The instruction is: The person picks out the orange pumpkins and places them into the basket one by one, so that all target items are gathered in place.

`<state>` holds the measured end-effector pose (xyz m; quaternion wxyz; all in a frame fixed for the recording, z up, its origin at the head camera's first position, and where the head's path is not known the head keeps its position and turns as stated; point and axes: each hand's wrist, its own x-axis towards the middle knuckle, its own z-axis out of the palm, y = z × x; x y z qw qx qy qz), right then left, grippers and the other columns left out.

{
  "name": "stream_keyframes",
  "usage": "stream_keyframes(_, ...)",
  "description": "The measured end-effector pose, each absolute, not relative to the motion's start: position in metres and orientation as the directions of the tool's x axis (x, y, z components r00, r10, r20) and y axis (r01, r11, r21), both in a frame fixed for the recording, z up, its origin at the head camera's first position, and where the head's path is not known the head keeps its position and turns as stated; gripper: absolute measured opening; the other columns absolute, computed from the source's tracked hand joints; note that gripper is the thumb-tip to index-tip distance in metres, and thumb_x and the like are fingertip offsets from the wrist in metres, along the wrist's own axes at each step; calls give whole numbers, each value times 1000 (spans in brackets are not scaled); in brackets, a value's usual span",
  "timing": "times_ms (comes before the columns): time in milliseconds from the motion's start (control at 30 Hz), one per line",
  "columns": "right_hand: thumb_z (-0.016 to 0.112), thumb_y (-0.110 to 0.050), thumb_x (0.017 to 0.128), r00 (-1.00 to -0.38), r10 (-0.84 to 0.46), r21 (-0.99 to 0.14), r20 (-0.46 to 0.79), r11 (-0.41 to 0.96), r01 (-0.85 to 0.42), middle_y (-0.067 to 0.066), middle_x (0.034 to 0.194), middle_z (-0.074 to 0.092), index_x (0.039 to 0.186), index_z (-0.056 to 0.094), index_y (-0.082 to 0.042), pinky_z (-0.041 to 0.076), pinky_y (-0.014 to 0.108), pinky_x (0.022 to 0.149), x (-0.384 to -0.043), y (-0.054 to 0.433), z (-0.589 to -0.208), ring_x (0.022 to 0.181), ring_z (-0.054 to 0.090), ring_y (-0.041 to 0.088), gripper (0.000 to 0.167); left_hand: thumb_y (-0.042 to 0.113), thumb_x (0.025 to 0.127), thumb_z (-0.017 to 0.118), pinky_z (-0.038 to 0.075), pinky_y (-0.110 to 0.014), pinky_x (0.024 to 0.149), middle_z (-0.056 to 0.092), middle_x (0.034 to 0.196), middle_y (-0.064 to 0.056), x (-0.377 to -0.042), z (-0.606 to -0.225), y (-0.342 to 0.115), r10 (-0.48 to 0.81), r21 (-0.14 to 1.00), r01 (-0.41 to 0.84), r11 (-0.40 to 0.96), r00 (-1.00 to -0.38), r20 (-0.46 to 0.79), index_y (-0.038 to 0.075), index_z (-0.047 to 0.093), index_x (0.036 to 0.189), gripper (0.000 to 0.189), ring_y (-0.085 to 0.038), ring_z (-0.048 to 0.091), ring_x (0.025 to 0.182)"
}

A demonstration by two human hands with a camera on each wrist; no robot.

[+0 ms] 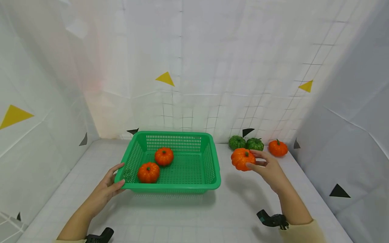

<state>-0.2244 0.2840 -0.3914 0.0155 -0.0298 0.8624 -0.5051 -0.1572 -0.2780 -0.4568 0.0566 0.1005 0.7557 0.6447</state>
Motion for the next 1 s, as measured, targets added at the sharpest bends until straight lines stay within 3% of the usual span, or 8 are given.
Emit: stream_keyframes(1000,80,-36,86,-979,-205,-881,2,462,-98,11,143,49,144,53,-20,54,51,92,-233,216,-381,126,51,37,67,16,107,49,49,-18,94,26,151,-30,-157,-455,-278,223,987,57,150,-975,23,19,10,160,66,-10,54,122)
